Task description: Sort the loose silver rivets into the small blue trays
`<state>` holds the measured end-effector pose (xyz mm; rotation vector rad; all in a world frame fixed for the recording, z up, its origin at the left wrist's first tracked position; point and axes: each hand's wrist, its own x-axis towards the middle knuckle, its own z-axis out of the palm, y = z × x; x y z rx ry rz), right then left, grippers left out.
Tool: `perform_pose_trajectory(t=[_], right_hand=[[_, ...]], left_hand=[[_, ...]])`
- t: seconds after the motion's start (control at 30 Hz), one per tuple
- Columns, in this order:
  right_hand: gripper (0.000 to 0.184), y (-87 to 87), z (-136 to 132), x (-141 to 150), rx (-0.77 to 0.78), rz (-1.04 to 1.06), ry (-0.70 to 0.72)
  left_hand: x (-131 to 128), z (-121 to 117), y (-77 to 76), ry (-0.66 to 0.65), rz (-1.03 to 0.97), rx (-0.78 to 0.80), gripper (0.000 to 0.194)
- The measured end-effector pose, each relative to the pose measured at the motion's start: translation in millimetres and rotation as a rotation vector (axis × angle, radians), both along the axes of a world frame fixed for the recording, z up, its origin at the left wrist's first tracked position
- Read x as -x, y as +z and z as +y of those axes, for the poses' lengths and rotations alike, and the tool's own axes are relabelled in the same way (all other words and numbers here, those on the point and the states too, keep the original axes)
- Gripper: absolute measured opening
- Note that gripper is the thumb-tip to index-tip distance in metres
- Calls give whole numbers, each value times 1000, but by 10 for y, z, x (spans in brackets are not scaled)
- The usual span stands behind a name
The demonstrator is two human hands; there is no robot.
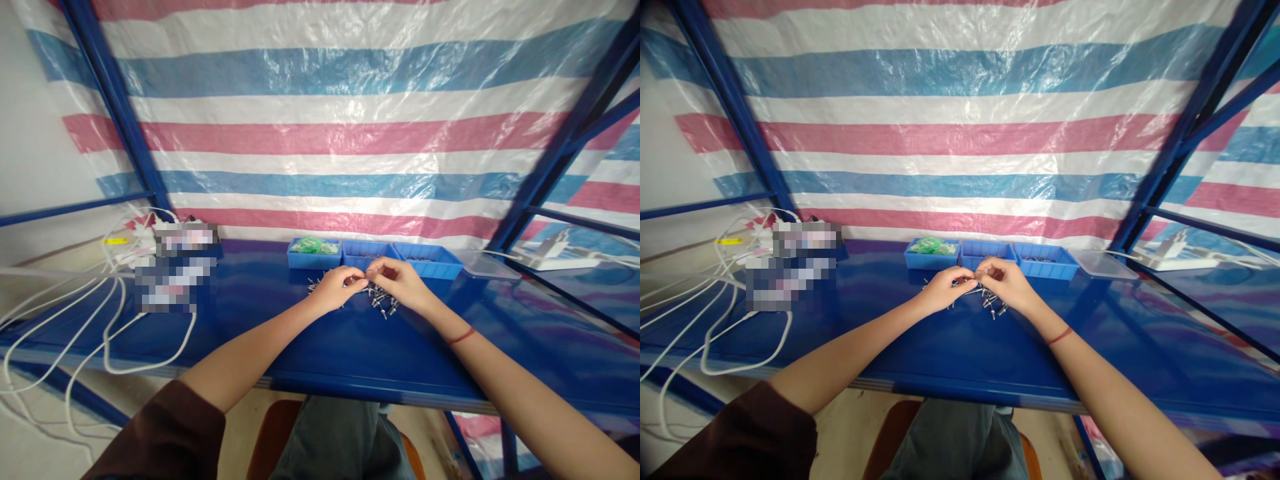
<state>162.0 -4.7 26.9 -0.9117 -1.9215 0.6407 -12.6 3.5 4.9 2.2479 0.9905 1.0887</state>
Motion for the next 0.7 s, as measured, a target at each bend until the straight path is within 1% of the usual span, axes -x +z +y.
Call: perform_pose_trajectory(t=[0.13,0.2,0.27,0.4,0.53,0.63,0.7], right_hand=[[13,30,-52,9,-242,-169,-8],[12,50,-73,24,-325,-199,-3],[12,61,-77,33,-372,-205,-24],[15,51,-35,1,-369,-221,-73],[19,14,7,-35,-331,-247,-55],[22,-17,34,-23,-306,-268,-65],[24,-26,67,-31,-301,-284,-138]], left_hand=[[-6,0,13,34,-21,-31,15],[-1,1,33,85,-67,-50,16],[13,7,52,129,-118,-70,15],[43,19,70,161,-166,-108,15],[37,15,73,178,-153,-95,19],[39,31,50,162,-102,-68,22],[63,54,23,174,-33,-67,26]])
